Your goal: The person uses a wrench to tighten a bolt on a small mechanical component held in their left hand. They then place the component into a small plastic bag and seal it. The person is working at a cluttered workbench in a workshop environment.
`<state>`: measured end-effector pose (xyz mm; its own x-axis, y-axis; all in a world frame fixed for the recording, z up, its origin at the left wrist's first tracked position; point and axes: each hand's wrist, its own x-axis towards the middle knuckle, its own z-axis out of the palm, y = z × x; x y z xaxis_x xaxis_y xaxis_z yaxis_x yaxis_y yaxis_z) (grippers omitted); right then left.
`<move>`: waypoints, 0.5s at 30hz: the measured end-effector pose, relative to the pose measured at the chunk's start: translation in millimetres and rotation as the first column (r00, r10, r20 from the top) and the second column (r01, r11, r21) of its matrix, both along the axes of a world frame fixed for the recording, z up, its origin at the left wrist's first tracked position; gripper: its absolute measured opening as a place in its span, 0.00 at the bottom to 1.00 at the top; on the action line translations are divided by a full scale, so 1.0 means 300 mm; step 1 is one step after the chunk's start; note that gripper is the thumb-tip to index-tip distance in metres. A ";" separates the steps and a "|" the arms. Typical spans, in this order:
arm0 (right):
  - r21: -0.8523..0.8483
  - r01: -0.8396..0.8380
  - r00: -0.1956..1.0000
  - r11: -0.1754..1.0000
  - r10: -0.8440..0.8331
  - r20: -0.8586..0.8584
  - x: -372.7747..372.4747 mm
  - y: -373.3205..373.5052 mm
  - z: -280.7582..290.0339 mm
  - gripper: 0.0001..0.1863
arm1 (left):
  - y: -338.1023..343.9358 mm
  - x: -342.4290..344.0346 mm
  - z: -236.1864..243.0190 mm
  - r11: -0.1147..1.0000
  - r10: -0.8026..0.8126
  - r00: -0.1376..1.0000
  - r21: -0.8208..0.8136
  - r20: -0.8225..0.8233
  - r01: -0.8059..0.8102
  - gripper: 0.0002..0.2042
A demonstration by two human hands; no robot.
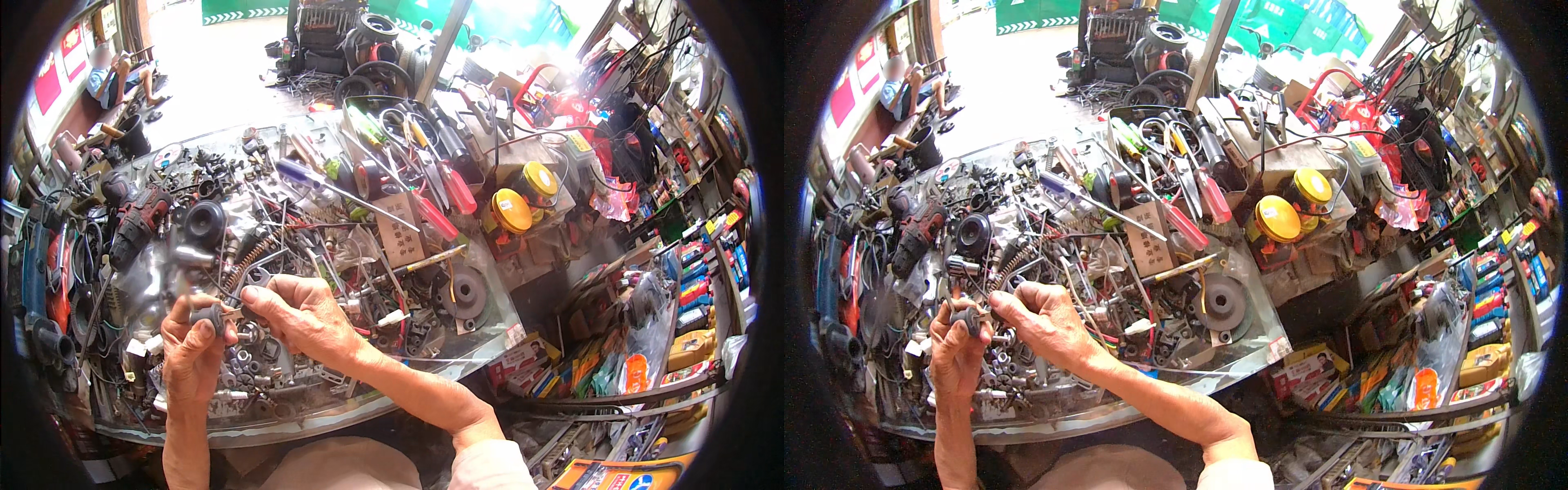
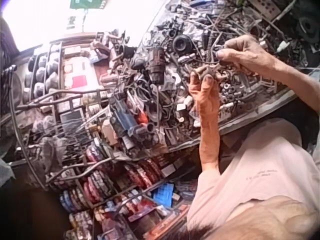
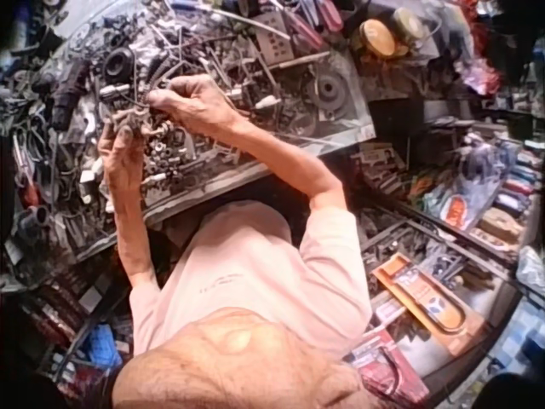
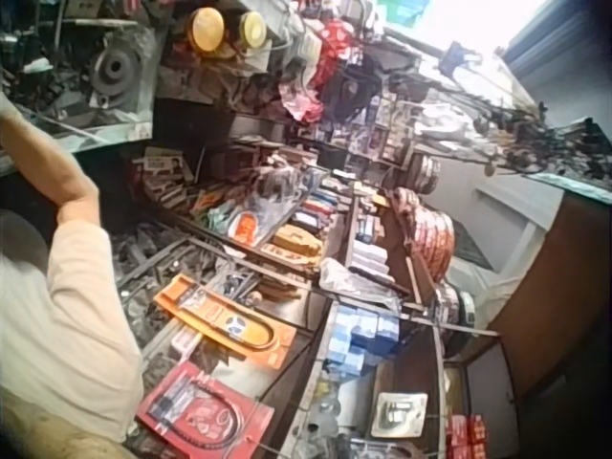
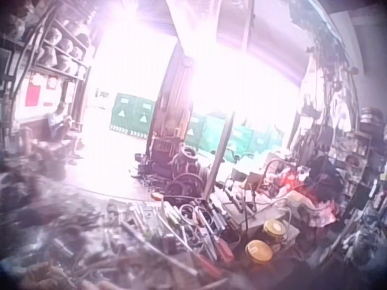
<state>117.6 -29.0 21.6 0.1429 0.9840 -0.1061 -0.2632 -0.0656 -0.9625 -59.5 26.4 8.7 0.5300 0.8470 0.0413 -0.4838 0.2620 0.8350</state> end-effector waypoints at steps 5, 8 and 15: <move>0.039 -0.055 0.998 0.998 0.056 -0.011 0.013 -0.004 0.002 0.19 | 0.000 0.001 0.006 0.999 -0.011 1.000 0.051 0.008 0.010 0.17; 0.112 0.019 0.989 0.994 -0.035 0.143 -0.001 0.000 -0.016 0.20 | 0.006 0.001 0.004 0.999 -0.017 1.000 0.033 0.000 0.017 0.17; 0.057 -0.082 0.997 0.995 0.082 -0.014 0.020 -0.007 0.006 0.17 | -0.008 0.012 0.010 0.998 0.008 1.000 0.062 0.028 -0.010 0.16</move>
<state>123.7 -31.2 23.5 0.0601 0.9969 -0.0515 -0.2745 -0.0331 -0.9610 -55.9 24.0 11.6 0.5205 0.8470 0.1081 -0.5090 0.2061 0.8357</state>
